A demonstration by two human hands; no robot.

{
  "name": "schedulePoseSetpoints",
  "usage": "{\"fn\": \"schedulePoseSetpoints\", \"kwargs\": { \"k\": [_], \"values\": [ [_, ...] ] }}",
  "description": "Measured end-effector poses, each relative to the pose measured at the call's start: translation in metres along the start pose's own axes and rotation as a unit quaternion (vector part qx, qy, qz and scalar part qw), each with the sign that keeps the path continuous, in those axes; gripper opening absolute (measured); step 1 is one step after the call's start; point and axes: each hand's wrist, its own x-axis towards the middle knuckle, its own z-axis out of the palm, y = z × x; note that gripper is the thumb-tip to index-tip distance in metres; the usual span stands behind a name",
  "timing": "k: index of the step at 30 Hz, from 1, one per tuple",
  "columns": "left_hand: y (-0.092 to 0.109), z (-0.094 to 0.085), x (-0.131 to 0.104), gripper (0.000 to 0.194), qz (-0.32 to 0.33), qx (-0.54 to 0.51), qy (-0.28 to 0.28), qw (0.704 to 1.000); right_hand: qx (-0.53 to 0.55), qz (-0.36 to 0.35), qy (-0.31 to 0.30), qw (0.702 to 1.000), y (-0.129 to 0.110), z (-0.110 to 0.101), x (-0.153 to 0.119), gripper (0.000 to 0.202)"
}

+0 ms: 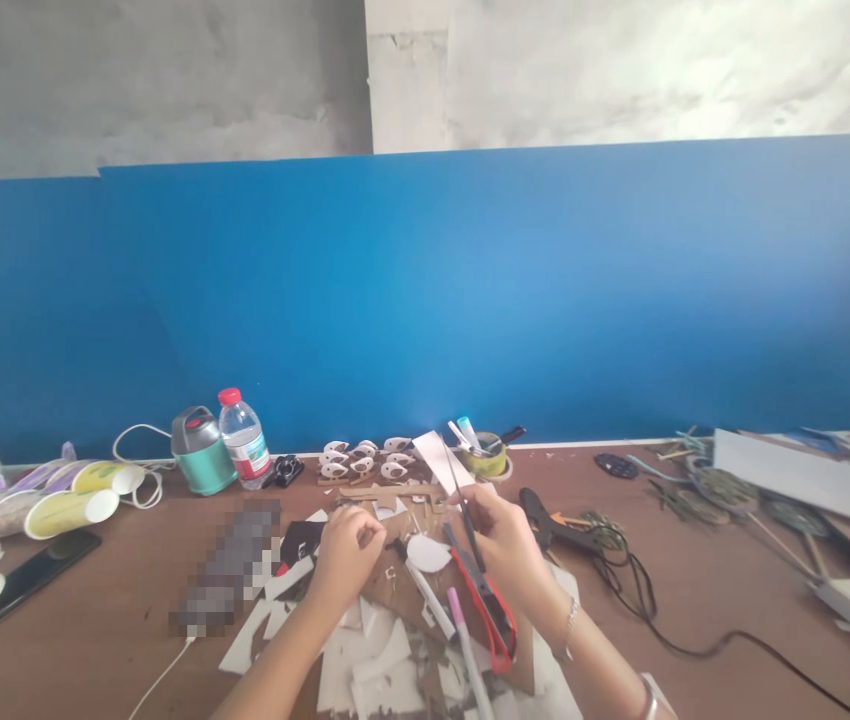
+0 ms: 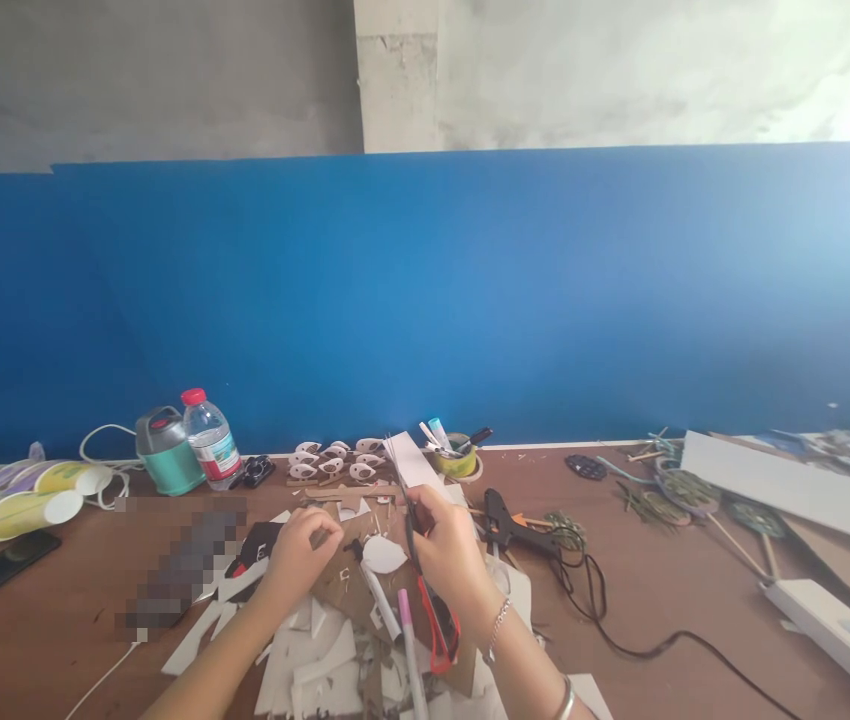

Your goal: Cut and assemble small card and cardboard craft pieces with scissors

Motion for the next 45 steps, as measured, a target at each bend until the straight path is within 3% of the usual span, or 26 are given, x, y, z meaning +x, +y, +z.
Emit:
{"fn": "schedulePoseSetpoints", "kwargs": {
  "k": [2, 7, 9, 12, 20, 26, 32, 37, 41, 45],
  "values": [
    [0.000, -0.004, 0.003, 0.016, -0.025, -0.008, 0.001, 1.000, 0.001, 0.004, 0.005, 1.000, 0.000, -0.001, 0.000, 0.016],
    [-0.001, -0.013, 0.011, 0.039, -0.050, 0.014, -0.008, 0.999, 0.028, 0.020, 0.008, 0.999, 0.002, -0.002, 0.001, 0.017],
    [-0.001, -0.012, 0.012, 0.036, -0.047, 0.025, -0.008, 0.999, 0.040, 0.025, 0.010, 0.999, 0.003, -0.002, 0.001, 0.017],
    [0.002, -0.008, 0.015, 0.018, -0.002, 0.094, -0.009, 0.996, 0.051, 0.030, 0.011, 0.998, 0.003, -0.001, 0.001, 0.017],
    [0.008, 0.006, 0.034, 0.018, 0.188, 0.293, -0.048, 0.936, 0.057, 0.031, 0.007, 0.998, -0.001, -0.003, 0.001, 0.013],
    [0.010, -0.002, 0.043, 0.022, 0.207, 0.302, -0.019, 0.931, 0.082, 0.033, 0.028, 0.996, 0.003, -0.004, 0.003, 0.012],
    [0.021, -0.025, 0.037, 0.026, 0.157, 0.210, 0.112, 0.958, 0.118, 0.079, 0.058, 0.988, 0.001, -0.004, 0.006, 0.018],
    [0.023, -0.024, 0.023, 0.029, 0.169, 0.084, 0.187, 0.964, 0.163, 0.080, 0.100, 0.978, 0.007, -0.006, 0.012, 0.027],
    [0.020, -0.013, 0.014, 0.024, 0.164, 0.003, 0.239, 0.957, 0.210, 0.115, 0.041, 0.970, 0.013, -0.011, 0.014, 0.031],
    [0.018, -0.005, 0.009, 0.025, 0.171, -0.044, 0.219, 0.960, 0.303, 0.186, -0.026, 0.934, 0.010, -0.013, 0.012, 0.033]
  ]
}}
